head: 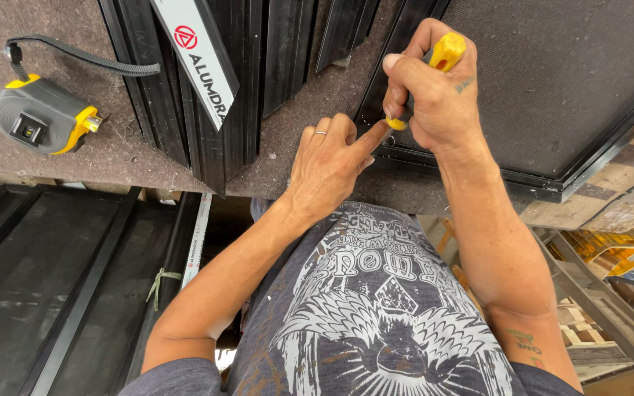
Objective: The person uses a screwdriver and a power drill to remove the spline and frame pieces from a window screen. They then reassemble the screen by inserting the spline back into the frame and securing the corners.
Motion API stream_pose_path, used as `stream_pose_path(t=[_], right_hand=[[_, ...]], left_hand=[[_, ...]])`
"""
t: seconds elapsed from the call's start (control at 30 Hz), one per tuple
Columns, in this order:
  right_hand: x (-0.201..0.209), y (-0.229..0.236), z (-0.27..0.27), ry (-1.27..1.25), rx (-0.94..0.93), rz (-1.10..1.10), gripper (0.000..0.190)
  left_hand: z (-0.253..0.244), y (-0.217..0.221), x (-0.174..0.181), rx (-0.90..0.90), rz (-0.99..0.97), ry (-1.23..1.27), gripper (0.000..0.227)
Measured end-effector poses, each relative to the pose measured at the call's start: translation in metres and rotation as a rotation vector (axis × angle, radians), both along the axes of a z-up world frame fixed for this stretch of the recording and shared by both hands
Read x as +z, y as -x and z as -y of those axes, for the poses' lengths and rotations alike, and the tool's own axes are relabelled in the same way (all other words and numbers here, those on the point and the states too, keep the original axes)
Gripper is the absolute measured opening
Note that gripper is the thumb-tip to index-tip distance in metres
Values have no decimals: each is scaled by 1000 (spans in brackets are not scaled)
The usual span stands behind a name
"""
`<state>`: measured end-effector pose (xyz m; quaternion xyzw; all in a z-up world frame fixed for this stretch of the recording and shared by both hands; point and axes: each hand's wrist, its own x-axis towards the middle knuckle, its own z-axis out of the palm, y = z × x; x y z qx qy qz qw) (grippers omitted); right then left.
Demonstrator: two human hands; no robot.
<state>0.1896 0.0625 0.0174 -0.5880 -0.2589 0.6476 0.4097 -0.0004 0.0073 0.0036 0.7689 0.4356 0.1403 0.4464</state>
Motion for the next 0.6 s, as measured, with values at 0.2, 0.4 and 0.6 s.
stream_pose_path(t=[0.2,0.4,0.6], right_hand=[[50,-5,25,-52,-124,-130,24],[51,-4,59,-437,-205,-67,19],[19,5,89,-556,-283,-73,20]], left_hand=[[-6,-1,-3,26,54,-10,62],[-4,0,-1,60,84,-27,71],[6,0,-4,49,72,-32,69]])
